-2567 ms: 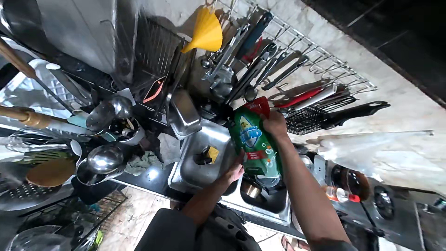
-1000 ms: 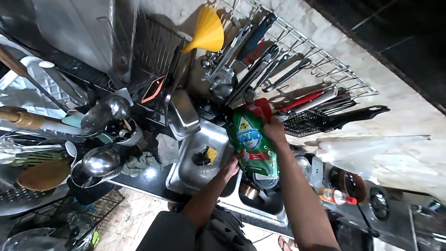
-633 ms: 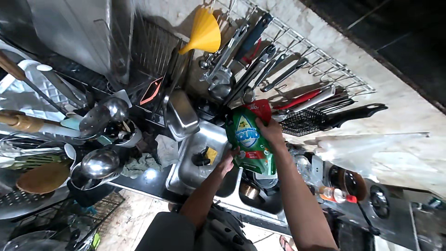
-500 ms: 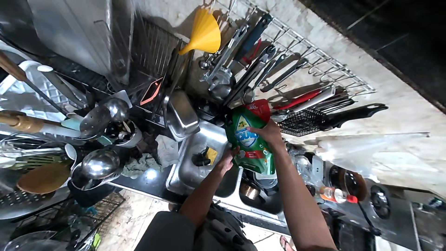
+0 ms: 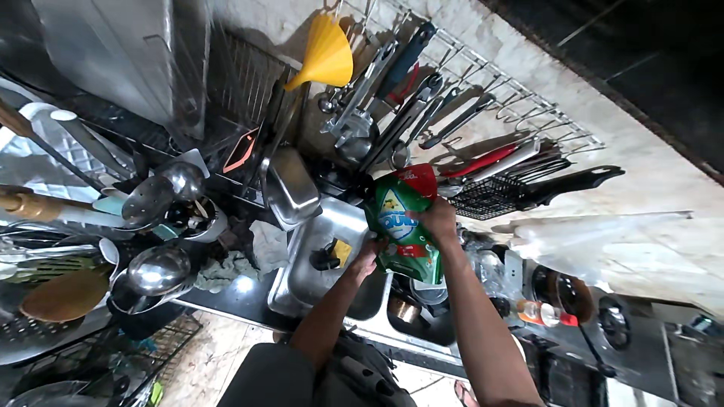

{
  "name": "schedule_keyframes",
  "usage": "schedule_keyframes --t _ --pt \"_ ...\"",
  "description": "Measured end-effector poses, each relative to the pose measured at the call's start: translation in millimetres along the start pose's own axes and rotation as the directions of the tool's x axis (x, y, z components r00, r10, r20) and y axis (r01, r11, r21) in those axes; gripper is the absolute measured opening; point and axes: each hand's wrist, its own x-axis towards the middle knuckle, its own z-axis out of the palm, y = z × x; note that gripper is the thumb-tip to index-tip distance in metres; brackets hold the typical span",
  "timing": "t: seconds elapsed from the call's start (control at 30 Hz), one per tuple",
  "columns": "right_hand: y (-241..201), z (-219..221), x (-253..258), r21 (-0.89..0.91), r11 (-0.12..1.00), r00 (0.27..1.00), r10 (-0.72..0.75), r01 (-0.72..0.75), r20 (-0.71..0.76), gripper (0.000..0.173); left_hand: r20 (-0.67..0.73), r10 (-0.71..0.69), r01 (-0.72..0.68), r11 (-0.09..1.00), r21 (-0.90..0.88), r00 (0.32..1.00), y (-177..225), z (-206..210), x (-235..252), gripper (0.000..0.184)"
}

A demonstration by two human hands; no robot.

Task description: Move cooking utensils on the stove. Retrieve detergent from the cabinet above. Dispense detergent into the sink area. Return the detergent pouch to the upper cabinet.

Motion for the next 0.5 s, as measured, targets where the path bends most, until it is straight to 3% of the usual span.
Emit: schedule_keyframes --t 0.23,0.5 --pt "-1.7 3.7 -5.8 -0.016 1.000 1.000 -0.021 0.020 -0.015 0.053 0.007 0.010 -0.010 1.000 0.009 1.000 -2.5 -0.4 3.7 0.027" --pt "-8.0 0.7 -10.4 -0.037 0.999 1.000 0.007 -0.007 -0.012 0.049 0.020 0.021 -0.021 1.000 0.009 1.000 2.9 2.5 2.2 0.028"
